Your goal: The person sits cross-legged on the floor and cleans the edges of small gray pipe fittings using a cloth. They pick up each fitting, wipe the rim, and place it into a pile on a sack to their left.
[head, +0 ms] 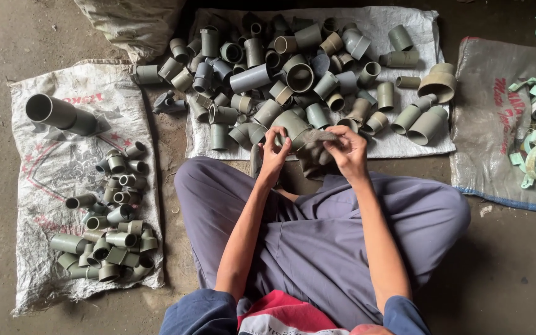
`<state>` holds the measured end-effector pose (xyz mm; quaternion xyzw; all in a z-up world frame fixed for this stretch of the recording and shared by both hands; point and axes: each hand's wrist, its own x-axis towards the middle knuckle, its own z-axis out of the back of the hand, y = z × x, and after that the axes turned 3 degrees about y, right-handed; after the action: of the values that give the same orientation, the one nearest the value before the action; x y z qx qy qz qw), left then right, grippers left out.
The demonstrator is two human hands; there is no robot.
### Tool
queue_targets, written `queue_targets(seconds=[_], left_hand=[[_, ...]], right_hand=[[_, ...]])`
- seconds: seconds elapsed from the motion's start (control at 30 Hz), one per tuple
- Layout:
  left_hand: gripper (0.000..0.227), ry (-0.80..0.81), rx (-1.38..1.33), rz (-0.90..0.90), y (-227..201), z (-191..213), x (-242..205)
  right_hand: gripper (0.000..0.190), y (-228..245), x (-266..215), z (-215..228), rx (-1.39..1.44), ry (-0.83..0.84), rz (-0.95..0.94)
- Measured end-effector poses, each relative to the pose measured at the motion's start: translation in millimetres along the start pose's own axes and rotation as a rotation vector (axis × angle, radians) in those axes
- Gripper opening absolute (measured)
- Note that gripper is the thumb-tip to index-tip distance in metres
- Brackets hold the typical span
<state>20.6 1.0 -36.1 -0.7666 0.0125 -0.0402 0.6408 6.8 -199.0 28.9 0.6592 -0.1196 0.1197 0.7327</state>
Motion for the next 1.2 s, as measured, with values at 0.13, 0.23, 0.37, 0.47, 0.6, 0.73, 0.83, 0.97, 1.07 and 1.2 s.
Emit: queue_targets(seconds=[0.13,0.23,0.37,0.47,0.6,0.73,0.83,0.97,1.07,1.2], left_hand=[[0.038,-0.017,0.083,0.045,-24.5,-10.5,-2.7],[0.038,-0.012,0.100,0.082,-50.5,-15.9,-7.8],[0.036,0.004,0.186,0.075,2.3,-4.3,0.9],[0.057,-0.004,0.181,0.093,-14.2,-4.4,1.5],[0.077,0.107,-0.108,0.085,-19.4,-8.5,-3.7],[0.075,0.201,-0.415,-0.006,23.1,-10.8,-3.4],[0.090,0.217,-0.221,0.000,25.2,1.3,-2.0],[0.082,0.124,-0.105,0.093,-1.5,-9.6,-9.1],[0.077,0.144,-0.056,0.150,-19.4,-10.2,-9.7],[0.067,0.253,-0.066,0.158,-47.0,-9.5,-11.1]], right_hand=[[0.018,25.5,2.5,-2.0,0.018,0.045,-0.035],[0.025,64.9,3.3,-12.9,0.142,0.127,-0.096],[0.028,56.8,-1.4,-14.1,0.285,0.160,-0.225],[0.029,62.2,12.4,-24.7,0.024,0.124,-0.153],[0.030,55.0,13.3,-37.3,0.005,-0.002,-0.154],[0.024,57.1,13.9,-45.1,-0.337,-0.061,0.072],[0.023,43.3,14.2,-44.2,-0.454,-0.154,0.132],[0.021,32.1,14.3,-40.0,-0.429,-0.115,0.013],[0.017,20.7,16.5,-27.4,-0.254,-0.085,-0.206],[0.030,44.2,21.5,5.3,-0.199,0.136,-0.329]])
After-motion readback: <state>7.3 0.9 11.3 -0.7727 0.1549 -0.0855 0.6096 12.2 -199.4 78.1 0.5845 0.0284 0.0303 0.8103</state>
